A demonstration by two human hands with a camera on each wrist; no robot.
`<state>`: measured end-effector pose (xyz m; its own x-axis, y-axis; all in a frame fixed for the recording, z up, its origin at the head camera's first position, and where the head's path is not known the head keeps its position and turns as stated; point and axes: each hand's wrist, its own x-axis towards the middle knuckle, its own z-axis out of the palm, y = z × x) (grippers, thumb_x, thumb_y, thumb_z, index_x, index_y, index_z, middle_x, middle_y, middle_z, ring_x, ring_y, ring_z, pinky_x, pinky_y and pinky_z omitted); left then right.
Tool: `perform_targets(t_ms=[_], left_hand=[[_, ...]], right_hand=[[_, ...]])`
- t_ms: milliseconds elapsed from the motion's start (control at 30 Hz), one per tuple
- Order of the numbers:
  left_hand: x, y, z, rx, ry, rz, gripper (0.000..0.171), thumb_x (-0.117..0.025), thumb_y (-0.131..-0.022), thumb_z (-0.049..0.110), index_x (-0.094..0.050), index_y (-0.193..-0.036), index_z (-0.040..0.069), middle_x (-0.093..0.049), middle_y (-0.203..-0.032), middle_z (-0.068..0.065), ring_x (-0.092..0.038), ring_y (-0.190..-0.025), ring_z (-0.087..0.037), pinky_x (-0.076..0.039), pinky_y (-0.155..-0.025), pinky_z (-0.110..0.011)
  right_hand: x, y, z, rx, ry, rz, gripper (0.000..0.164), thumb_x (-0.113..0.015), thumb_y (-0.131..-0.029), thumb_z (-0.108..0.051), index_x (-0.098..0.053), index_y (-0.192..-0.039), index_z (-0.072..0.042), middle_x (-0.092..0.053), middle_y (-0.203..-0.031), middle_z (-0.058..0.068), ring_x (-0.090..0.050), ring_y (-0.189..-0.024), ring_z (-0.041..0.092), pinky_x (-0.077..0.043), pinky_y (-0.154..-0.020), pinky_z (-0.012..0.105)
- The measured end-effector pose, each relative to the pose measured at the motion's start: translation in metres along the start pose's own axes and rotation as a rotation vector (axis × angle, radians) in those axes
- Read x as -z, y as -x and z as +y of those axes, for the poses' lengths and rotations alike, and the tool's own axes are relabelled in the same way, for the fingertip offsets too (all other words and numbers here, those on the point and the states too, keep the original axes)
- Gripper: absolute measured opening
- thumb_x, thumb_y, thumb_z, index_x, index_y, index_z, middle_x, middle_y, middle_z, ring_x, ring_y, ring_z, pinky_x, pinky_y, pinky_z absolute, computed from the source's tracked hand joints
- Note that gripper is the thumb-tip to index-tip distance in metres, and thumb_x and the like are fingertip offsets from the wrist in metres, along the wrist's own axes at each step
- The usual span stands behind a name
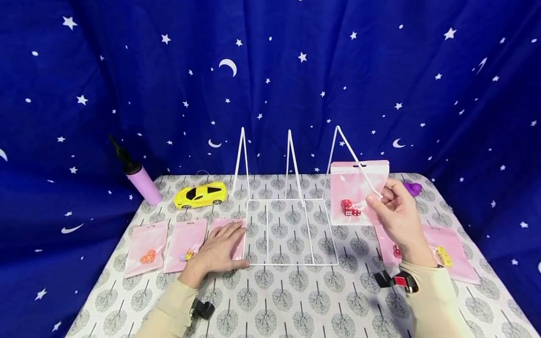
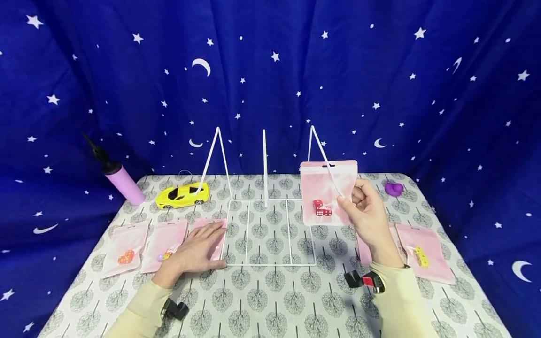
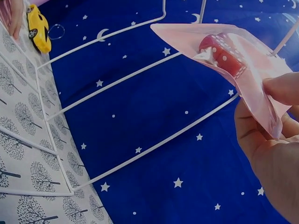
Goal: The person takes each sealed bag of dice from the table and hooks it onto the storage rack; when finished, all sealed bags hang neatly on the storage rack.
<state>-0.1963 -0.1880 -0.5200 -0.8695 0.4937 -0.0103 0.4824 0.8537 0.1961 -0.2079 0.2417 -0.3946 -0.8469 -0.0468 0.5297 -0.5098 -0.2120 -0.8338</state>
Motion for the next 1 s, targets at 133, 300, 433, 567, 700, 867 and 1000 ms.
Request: perform_targets(t_ms=[133,300,433,567,700,867,1000], left_hand=[[0.001,-0.001,-0.001,0.005,0.001,0.004,0.103,-0.057,-0.077,0.077,-0.029,-0.153,0.013,-0.020,-0.163,-0.006,-0.022,-0.148,-0.030,-0.018,-0.120,-0.056],[0.001,-0.001,-0.001,0.011,-0.002,-0.002,0.104,-0.057,-0.076,0.078,-0.029,-0.153,0.014,-0.020,-0.163,-0.006,-0.022,-0.148,-0.029,-0.018,-0.120,-0.056],[0.001,-0.001,0.000,0.014,-0.003,-0.018,0.104,-0.055,-0.077,0.078,-0.027,-0.154,0.014,-0.017,-0.163,-0.005,-0.021,-0.149,-0.028,-0.016,-0.120,-0.055],[0.001,0.000,0.001,0.019,0.002,-0.026,0.104,-0.055,-0.078,0.077,-0.027,-0.154,0.013,-0.017,-0.163,-0.005,-0.020,-0.149,-0.029,-0.015,-0.121,-0.055],[0.001,0.000,0.001,0.023,0.009,-0.028,0.104,-0.056,-0.077,0.076,-0.027,-0.154,0.013,-0.017,-0.163,-0.006,-0.020,-0.149,-0.030,-0.015,-0.121,-0.055],[0.001,0.000,0.001,0.024,0.006,-0.030,0.104,-0.056,-0.077,0.077,-0.027,-0.154,0.014,-0.017,-0.163,-0.006,-0.020,-0.149,-0.029,-0.015,-0.120,-0.055],[0.002,-0.001,0.001,0.026,0.004,-0.034,0.104,-0.056,-0.077,0.077,-0.027,-0.154,0.014,-0.017,-0.163,-0.005,-0.020,-0.149,-0.029,-0.015,-0.120,-0.055]], right_hand=[[-0.002,-0.006,0.003,-0.012,0.009,0.025,0.034,-0.053,-0.086,0.022,-0.056,-0.109,-0.002,-0.063,-0.076,0.000,-0.036,-0.043,0.007,-0.017,-0.034,0.030],[-0.002,-0.012,0.007,-0.004,-0.001,0.032,0.033,-0.052,-0.086,0.023,-0.056,-0.108,-0.002,-0.065,-0.078,0.001,-0.034,-0.040,0.008,-0.016,-0.032,0.030],[-0.003,-0.017,0.010,-0.021,0.016,0.062,0.032,-0.054,-0.086,0.022,-0.056,-0.105,-0.003,-0.064,-0.079,0.001,-0.036,-0.041,0.005,-0.018,-0.033,0.028],[-0.004,-0.023,0.014,-0.035,0.065,0.094,0.031,-0.057,-0.085,0.020,-0.057,-0.104,-0.005,-0.063,-0.076,0.000,-0.042,-0.047,0.003,-0.025,-0.035,0.024],[-0.005,-0.031,0.020,-0.035,0.093,0.110,0.031,-0.059,-0.085,0.018,-0.059,-0.103,-0.006,-0.063,-0.074,-0.002,-0.044,-0.049,0.003,-0.028,-0.037,0.021],[-0.005,-0.038,0.026,-0.017,0.101,0.103,0.030,-0.059,-0.085,0.017,-0.058,-0.103,-0.008,-0.063,-0.073,-0.002,-0.042,-0.048,0.004,-0.027,-0.036,0.022],[-0.003,-0.044,0.032,-0.002,0.115,0.099,0.028,-0.062,-0.086,0.014,-0.058,-0.103,-0.008,-0.064,-0.076,-0.002,-0.044,-0.050,0.003,-0.028,-0.038,0.021]])
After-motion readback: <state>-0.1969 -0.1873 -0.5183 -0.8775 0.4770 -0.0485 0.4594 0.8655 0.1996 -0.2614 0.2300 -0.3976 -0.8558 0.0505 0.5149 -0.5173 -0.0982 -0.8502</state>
